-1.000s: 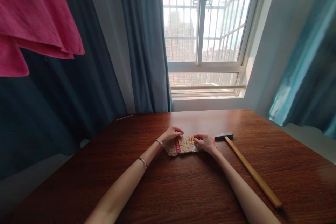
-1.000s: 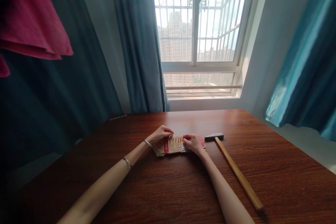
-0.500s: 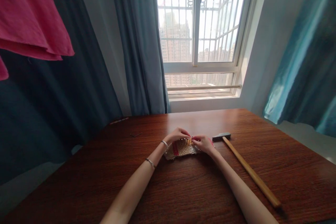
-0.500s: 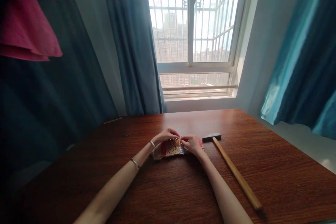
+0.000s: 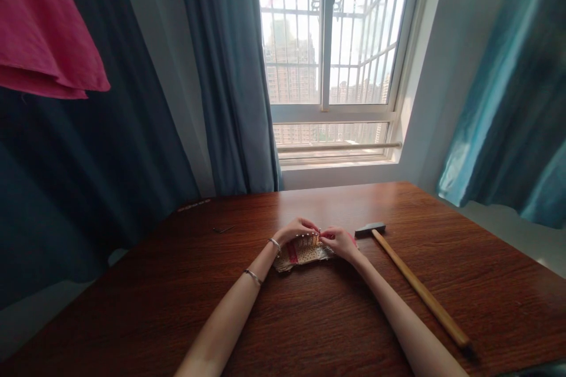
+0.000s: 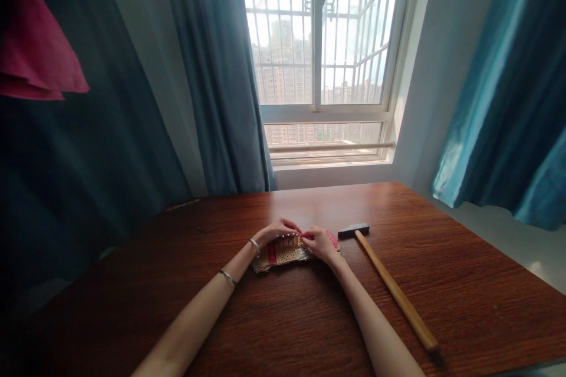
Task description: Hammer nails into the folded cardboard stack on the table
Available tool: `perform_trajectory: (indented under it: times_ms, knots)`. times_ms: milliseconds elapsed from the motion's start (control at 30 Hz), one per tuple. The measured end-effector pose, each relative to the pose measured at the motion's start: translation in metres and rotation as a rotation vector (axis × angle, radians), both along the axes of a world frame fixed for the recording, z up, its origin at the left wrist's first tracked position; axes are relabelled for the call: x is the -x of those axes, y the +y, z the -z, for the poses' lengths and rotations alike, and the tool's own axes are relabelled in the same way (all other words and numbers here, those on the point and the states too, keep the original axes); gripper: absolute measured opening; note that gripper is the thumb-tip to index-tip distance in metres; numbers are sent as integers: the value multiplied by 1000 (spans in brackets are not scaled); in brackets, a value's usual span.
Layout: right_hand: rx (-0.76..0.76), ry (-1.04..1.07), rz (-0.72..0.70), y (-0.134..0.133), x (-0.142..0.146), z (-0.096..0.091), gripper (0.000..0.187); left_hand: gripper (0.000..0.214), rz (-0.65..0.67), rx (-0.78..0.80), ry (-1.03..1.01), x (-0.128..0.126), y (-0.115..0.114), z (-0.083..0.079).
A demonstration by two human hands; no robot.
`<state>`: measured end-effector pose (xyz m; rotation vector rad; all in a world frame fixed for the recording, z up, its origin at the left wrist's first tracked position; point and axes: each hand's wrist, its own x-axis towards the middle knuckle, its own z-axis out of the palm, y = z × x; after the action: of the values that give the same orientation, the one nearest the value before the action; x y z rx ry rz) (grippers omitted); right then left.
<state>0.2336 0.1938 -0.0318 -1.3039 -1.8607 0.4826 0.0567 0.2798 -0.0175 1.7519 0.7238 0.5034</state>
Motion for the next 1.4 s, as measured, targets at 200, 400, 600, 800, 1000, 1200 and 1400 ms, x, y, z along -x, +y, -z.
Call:
perform_trajectory:
  times_ms: [200, 400, 600, 800, 1000, 1200, 1400]
  knots:
    - [10, 4, 7, 3, -1, 6, 21, 31, 44, 7, -16, 0, 5, 5]
    - [26, 12, 17, 8, -2, 12, 18, 32, 39, -6, 20, -2, 6, 5]
    - [17, 11, 11, 8, -2, 13, 16, 33, 62, 5, 15, -2, 8, 8]
    - [2, 13, -15, 6, -2, 10, 19, 37, 52, -10, 44, -2, 8, 7]
    - [-14, 21, -32, 6, -3, 10, 21, 35, 66, -28, 38, -2, 9, 8]
    - [-13, 8, -34, 7, -5, 11, 18, 34, 58, -22, 40, -2, 9, 10]
    - [-9, -8, -38, 6, -4, 9, 18, 34, 84, -32, 47, -2, 15, 15]
